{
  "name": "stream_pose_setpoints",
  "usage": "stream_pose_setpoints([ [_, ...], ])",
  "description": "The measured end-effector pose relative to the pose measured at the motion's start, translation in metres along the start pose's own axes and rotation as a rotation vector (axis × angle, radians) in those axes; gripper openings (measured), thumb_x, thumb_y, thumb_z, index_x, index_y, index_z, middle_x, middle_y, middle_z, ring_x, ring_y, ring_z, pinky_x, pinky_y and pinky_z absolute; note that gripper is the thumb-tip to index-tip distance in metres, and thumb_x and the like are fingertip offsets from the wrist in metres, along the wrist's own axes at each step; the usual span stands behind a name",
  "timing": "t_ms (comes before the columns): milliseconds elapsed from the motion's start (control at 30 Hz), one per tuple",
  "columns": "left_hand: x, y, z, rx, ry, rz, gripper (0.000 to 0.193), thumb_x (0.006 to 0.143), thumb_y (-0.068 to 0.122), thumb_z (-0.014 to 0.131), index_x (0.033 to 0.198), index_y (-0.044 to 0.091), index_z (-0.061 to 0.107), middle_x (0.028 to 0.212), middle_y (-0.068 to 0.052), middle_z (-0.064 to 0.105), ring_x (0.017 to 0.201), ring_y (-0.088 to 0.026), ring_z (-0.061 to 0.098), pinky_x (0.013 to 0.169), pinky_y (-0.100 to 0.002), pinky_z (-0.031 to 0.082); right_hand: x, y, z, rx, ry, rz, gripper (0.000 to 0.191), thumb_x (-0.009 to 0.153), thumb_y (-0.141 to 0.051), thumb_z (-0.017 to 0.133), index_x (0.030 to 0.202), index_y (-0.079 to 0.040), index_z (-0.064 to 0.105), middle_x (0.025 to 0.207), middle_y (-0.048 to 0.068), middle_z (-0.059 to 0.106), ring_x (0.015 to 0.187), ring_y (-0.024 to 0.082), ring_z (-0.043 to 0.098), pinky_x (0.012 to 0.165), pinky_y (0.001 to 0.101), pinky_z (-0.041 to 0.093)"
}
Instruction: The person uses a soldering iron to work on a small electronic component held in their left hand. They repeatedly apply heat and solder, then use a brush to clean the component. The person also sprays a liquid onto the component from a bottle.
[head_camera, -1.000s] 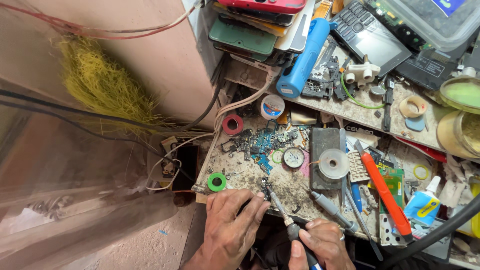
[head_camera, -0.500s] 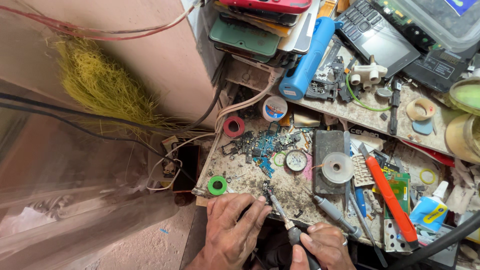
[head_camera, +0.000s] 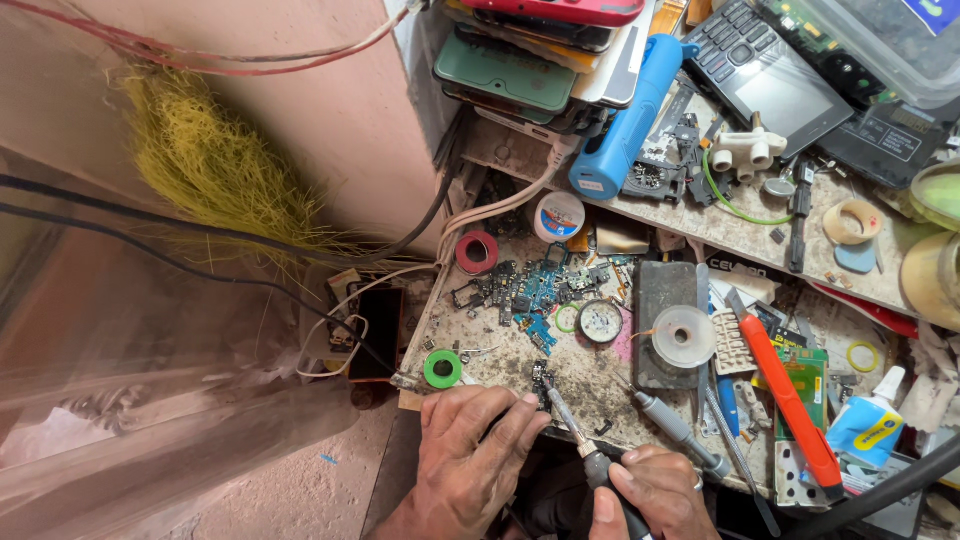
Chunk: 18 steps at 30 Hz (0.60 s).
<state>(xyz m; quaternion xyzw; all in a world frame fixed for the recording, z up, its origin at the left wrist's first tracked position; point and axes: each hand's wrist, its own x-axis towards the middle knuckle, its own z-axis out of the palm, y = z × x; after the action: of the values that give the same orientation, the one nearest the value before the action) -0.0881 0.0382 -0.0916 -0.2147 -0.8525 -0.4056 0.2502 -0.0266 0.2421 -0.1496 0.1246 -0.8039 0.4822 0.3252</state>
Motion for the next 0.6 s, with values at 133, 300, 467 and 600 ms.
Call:
stream_pose_setpoints([
  [133,-0.0006,-0.0001,0.0003,-0.009,-0.02,-0.022,0.039,0.082,0.012,0.089,0.116,0.007,0.073,0.105,-0.002,0.067,0.098,-0.018,0.064,0.085,-0.035,0.046,-0.0005,0.003,0.0,0.005,-0.002,-0.013,0.02,0.086,-0.008,0.073,0.104,-0.009,0.065,0.086,0.003,0.067,0.079,0.015,0.064,0.085,0.0357,0.059],
  [300,0.0002,-0.0003,-0.0008,-0.007,-0.023,-0.013,0.038,0.083,0.012,0.089,0.117,0.006,0.072,0.106,-0.002,0.067,0.099,-0.019,0.064,0.086,-0.035,0.045,0.0015,0.0026,-0.0016,0.016,-0.024,0.003,0.021,0.086,-0.006,0.072,0.106,-0.008,0.065,0.088,0.004,0.068,0.08,0.016,0.066,0.086,0.0361,0.059],
  [467,0.0018,-0.0003,-0.0005,-0.005,-0.018,0.0,0.038,0.083,0.011,0.089,0.117,0.006,0.072,0.106,-0.002,0.067,0.099,-0.018,0.064,0.086,-0.034,0.045,0.0019,-0.0013,0.0007,0.003,-0.006,0.012,0.02,0.086,-0.005,0.072,0.105,-0.008,0.066,0.088,0.005,0.068,0.08,0.016,0.066,0.087,0.0362,0.059],
  [600,0.0029,-0.0005,-0.0014,-0.01,-0.022,0.008,0.039,0.083,0.01,0.089,0.118,0.005,0.072,0.107,-0.003,0.067,0.099,-0.019,0.064,0.086,-0.034,0.045,-0.0017,0.0008,0.0015,0.006,0.009,0.019,0.02,0.086,-0.004,0.073,0.104,-0.008,0.067,0.088,0.004,0.068,0.081,0.016,0.066,0.088,0.0361,0.059],
])
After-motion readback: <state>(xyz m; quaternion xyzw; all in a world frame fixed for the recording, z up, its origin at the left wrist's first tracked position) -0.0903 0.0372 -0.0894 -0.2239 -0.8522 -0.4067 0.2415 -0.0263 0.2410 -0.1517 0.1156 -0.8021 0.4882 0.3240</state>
